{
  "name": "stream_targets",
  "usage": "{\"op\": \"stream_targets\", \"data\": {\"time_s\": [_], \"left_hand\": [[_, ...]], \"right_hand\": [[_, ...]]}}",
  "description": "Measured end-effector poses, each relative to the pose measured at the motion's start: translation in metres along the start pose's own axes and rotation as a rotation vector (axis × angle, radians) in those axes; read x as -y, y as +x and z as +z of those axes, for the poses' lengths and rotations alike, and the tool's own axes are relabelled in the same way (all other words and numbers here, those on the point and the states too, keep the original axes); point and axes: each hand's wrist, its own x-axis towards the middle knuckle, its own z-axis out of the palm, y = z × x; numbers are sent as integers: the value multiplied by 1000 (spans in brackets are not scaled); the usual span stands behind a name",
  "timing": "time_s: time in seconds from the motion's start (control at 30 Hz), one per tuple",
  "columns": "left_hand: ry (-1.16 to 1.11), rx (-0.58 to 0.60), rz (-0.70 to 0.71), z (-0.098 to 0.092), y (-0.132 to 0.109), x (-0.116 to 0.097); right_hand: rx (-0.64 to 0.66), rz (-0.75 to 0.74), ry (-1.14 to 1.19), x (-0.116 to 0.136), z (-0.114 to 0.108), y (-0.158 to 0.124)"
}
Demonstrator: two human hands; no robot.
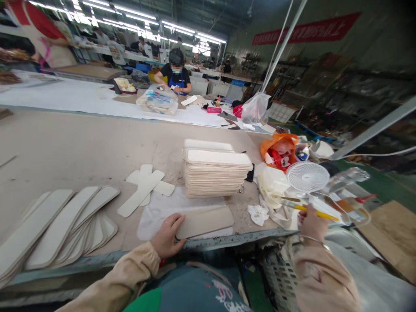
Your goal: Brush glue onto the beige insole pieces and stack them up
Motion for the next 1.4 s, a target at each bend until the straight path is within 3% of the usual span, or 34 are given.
{"op": "stream_targets", "data": {"time_s": [0.1, 0.2, 0.27, 0.4, 0.5, 0.57, 0.8, 0.97, 1.4], "left_hand": [[-49, 22, -23, -4, 2, -3], [-92, 40, -27, -6, 3, -3], [-108, 48, -26, -7, 4, -3], [-116, 57, -48, -6, 3, -2], [-121, 41, -61, -4, 2, -1], [-131, 27, -63, -3, 2, 0], [-153, 18, -59, -3, 3, 0], [-144, 22, -59, -3, 2, 0], [-57, 50, -49, -2, 2, 1]], "right_hand": [[7, 138, 312, 13, 1, -23], [157, 305, 684, 37, 18, -74], [269, 328, 705, 55, 38, -119], [615, 250, 626, 85, 81, -202], [814, 177, 557, 97, 106, -237], [869, 168, 538, 102, 118, -250], [959, 152, 488, 105, 147, -272], [929, 102, 403, 101, 150, -272], [535, 34, 115, 50, 108, -190]]}}
